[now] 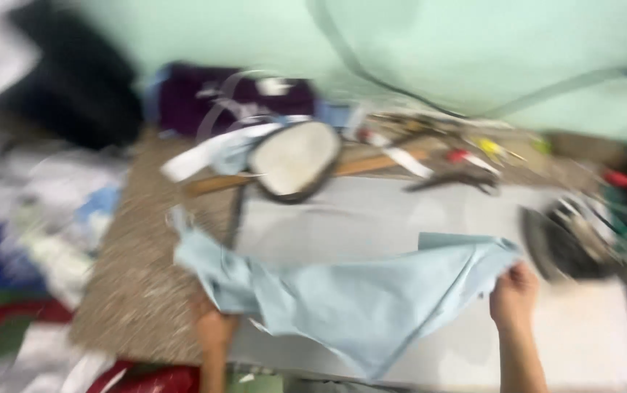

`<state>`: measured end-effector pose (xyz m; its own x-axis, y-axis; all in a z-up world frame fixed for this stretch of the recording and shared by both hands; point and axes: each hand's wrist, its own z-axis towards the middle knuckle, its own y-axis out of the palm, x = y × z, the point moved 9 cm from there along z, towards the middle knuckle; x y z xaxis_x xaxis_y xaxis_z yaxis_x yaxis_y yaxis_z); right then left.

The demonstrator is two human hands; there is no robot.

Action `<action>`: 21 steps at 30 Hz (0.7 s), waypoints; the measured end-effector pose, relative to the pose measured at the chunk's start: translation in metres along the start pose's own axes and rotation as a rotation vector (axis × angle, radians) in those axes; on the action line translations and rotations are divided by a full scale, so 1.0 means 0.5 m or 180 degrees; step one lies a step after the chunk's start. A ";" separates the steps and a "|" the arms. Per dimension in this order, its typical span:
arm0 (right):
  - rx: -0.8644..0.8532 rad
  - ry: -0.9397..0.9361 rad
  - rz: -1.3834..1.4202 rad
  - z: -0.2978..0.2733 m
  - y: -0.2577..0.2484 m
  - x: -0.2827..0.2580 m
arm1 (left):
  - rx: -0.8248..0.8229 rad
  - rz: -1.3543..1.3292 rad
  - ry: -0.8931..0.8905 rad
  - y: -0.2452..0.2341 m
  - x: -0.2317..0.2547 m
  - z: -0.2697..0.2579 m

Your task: The person irons a light blue fabric piece on a white-covered table using a steam iron and a black pressing block. They repeatedly smooth the fabric, iron different sections, and use scissors to trim the edges. The person also folds the fabric and continues ironing the folded sections.

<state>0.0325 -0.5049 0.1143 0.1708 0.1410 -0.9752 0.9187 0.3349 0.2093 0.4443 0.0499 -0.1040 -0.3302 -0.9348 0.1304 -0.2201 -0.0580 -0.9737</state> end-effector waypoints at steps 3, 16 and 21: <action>-0.0041 0.0127 -0.4928 0.005 -0.174 0.014 | 0.1760 0.0045 0.1011 -0.150 0.077 -0.034; 0.0014 -0.2339 -0.6587 0.382 -0.340 -0.041 | 0.1340 -0.0697 0.2171 -0.148 0.696 -0.418; 0.0393 -0.3135 -0.6182 0.398 -0.313 -0.067 | 0.0214 0.0079 0.2897 -0.103 0.906 -0.504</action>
<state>-0.0463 -0.7476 0.0996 -0.7009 -0.6088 0.3717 0.1278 -0.6199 -0.7742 0.0745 -0.2824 0.0525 -0.9370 -0.3004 0.1782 -0.1586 -0.0886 -0.9834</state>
